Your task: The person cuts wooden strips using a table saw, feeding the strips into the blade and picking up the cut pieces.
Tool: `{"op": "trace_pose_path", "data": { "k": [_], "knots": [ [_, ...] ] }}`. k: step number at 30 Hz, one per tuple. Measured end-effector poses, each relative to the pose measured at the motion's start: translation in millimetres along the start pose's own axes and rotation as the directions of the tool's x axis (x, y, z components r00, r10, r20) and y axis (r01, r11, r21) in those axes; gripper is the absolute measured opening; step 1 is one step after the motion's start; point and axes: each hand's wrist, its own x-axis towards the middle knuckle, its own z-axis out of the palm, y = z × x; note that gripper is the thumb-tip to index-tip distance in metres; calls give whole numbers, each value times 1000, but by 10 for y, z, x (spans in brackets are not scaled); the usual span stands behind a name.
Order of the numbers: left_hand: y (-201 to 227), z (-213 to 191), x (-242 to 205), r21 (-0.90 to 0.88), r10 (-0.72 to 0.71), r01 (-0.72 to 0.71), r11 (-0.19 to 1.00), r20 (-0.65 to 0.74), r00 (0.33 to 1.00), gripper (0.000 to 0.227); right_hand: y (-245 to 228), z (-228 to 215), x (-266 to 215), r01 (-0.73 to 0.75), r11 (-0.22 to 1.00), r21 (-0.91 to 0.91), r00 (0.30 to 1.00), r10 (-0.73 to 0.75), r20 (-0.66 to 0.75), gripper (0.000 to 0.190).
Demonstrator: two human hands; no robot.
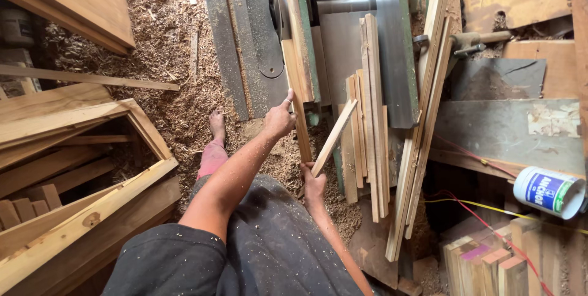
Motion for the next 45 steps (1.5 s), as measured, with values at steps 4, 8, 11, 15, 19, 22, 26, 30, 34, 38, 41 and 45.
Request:
{"op": "trace_pose_path", "data": {
  "k": [4, 8, 11, 15, 19, 22, 26, 30, 34, 38, 41, 45],
  "knots": [
    [66, -108, -52, -7, -30, 30, 1000, 33, 999, 85, -44, -4, -45, 11, 999, -53, 1000, -11, 8, 22],
    [96, -188, -38, -42, -67, 71, 997, 91, 994, 86, -110, 33, -97, -57, 994, -96, 998, 56, -14, 24],
    [86, -227, 9, -15, -5, 5, 1000, 39, 999, 91, -137, 73, -73, 16, 1000, -18, 1000, -16, 13, 21],
    [130, -334, 139, -46, -42, 44, 998, 36, 998, 92, -105, 128, 79, 78, 996, 39, 995, -80, 55, 14],
    [197, -503, 319, -38, -57, 58, 998, 38, 998, 91, -165, 261, 371, 149, 982, 118, 985, -159, 74, 12],
    [169, -524, 422, -12, -29, 29, 1000, 19, 999, 92, -333, 326, 383, 95, 994, 60, 993, -99, 68, 14],
    [84, -371, 440, 24, -65, 62, 998, 117, 991, 91, -588, 409, 408, 52, 990, 129, 993, -65, 101, 19],
    [-100, -104, 223, -20, -12, 15, 1000, 108, 994, 81, -646, 481, 538, 105, 989, 109, 989, -115, 95, 18],
    [-134, -25, 14, 39, 26, -31, 999, 128, 991, 87, -648, 542, 725, 126, 986, 112, 984, -138, 108, 21],
    [-24, -185, -80, 58, 38, -45, 997, 107, 994, 103, -1000, 560, 709, 163, 986, 23, 971, -165, 173, 23],
    [97, -308, -169, 62, -34, 19, 998, 249, 968, 111, -1371, 467, 536, 133, 948, -290, 990, -112, 90, 30],
    [135, -263, -304, 189, 32, -70, 980, 197, 980, 145, -1739, 278, 295, 323, 715, -620, 944, -289, 159, 44]
  ]
}}
